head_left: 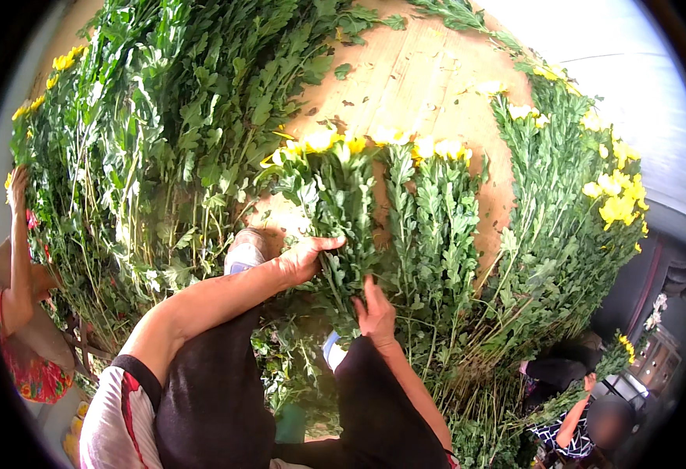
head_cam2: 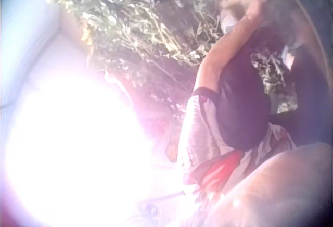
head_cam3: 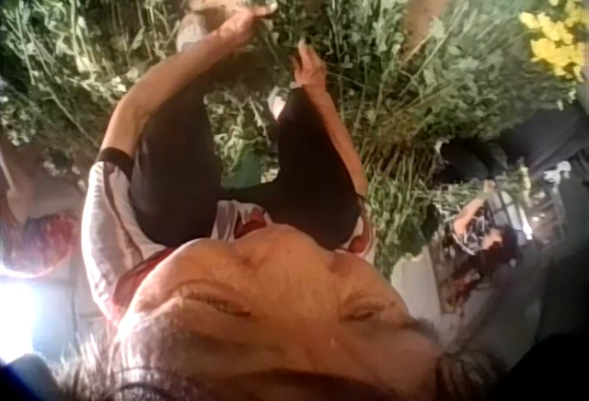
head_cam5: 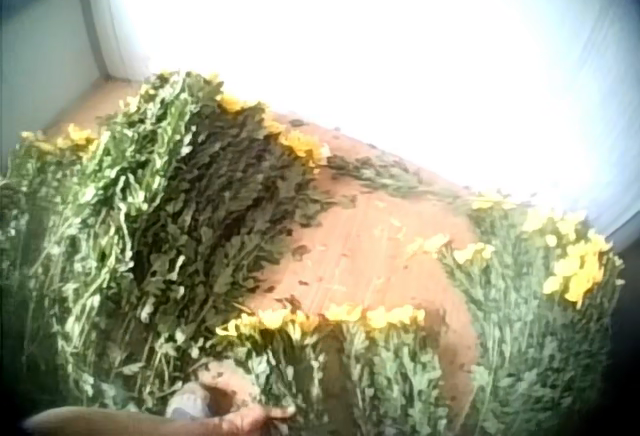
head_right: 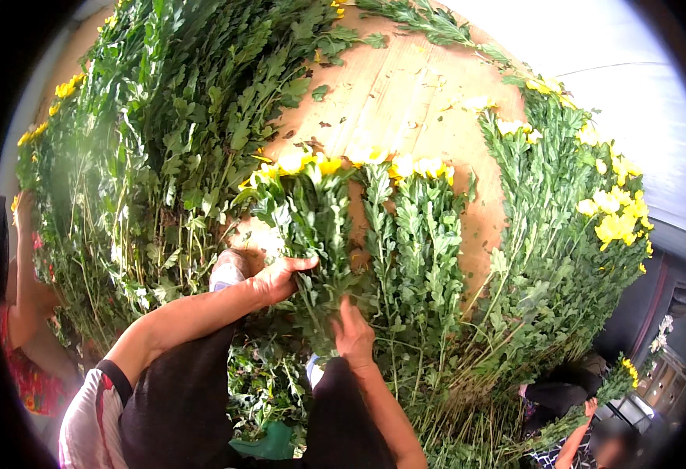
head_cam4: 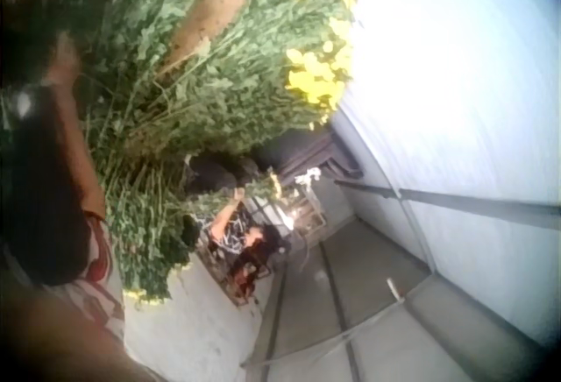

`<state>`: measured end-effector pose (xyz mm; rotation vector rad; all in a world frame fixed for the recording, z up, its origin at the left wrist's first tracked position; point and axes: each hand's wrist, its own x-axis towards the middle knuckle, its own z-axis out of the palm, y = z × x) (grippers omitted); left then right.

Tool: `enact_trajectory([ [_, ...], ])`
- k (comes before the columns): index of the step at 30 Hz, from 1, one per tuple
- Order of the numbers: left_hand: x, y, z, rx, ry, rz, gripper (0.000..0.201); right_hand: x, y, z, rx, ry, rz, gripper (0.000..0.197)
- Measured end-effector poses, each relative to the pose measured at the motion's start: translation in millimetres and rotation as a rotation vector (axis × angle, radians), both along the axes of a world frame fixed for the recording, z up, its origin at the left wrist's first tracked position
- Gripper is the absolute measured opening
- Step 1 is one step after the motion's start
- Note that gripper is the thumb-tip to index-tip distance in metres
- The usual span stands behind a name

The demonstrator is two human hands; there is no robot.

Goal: The person bundles yellow flowers by gathering them together and tying them with a red ribbon.

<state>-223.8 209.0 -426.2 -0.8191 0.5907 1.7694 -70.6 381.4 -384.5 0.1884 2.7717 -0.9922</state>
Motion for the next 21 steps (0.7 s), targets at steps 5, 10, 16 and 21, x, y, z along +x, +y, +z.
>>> enact_trajectory([
  [5, -2, -6, -5, -0.066, 0.033, -0.035, 0.042, -46, 34, 25, 0.147, 0.151, 0.056, 0.057],
  [10, -2, 0, -12, -0.082, 0.020, -0.019, 0.047, -68, 123, -8, 0.611, 0.173, -0.470, 0.067],
  [16, -6, -6, -7, -0.022, -0.005, -0.013, 0.041, -75, 171, -12, 0.664, 0.059, -0.522, 0.060],
  [21, -5, -6, -6, -0.045, 0.057, -0.036, 0.052, -57, 213, -24, 0.055, 0.064, -0.766, 0.043],
])
